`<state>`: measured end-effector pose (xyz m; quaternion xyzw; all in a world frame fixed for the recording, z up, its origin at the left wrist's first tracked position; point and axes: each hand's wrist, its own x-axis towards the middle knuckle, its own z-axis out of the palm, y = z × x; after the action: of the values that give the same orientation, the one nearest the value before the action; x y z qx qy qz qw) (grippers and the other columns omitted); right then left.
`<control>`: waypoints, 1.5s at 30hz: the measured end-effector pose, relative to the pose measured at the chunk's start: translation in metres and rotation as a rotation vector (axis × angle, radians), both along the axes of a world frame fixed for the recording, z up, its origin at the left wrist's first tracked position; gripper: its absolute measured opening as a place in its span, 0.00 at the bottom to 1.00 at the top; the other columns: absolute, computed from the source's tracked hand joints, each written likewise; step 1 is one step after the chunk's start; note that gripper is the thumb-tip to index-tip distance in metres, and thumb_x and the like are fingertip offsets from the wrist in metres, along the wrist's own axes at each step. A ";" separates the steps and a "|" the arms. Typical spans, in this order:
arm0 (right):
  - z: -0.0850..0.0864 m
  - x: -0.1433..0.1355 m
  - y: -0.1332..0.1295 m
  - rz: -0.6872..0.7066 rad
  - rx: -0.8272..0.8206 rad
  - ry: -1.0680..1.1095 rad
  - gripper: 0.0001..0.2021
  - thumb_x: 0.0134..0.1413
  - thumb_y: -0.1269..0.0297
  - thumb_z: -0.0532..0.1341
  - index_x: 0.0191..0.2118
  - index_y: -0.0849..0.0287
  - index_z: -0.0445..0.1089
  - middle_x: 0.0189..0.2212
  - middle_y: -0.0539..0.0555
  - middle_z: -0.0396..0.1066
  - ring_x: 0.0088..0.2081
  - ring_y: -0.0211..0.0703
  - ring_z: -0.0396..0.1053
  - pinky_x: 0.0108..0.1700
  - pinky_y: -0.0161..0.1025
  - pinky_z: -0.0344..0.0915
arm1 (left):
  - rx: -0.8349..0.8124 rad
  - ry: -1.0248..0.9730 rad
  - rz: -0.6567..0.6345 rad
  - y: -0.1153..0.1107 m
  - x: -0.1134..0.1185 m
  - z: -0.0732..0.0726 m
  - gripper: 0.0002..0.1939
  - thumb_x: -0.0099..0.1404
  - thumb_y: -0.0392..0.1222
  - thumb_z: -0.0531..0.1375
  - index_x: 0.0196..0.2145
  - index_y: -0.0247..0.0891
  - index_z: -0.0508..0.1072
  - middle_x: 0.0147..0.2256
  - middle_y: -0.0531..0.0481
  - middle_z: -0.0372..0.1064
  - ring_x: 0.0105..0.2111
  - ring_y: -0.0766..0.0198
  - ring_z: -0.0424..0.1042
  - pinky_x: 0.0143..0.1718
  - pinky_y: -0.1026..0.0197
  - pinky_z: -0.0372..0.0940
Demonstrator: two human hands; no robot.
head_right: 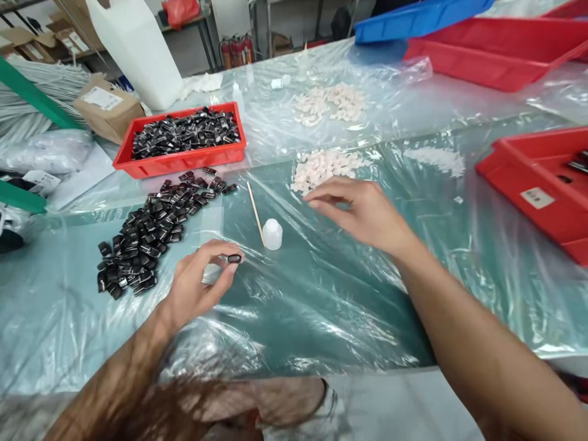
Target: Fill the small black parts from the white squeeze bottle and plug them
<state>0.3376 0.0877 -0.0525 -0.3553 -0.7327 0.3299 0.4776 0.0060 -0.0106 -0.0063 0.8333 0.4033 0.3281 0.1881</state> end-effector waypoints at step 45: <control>-0.005 -0.083 -0.105 0.131 0.195 -0.028 0.14 0.77 0.67 0.70 0.58 0.39 0.86 0.50 0.50 0.89 0.39 0.44 0.90 0.42 0.41 0.91 | -0.461 -0.594 -0.041 -0.027 0.035 -0.019 0.06 0.72 0.39 0.59 0.46 0.46 0.70 0.31 0.58 0.75 0.26 0.68 0.78 0.28 0.64 0.76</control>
<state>0.2549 -0.0172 -0.0571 -0.2632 -0.7893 0.2827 0.4773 0.0406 -0.0376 -0.0251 0.6456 0.3776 0.4520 0.4861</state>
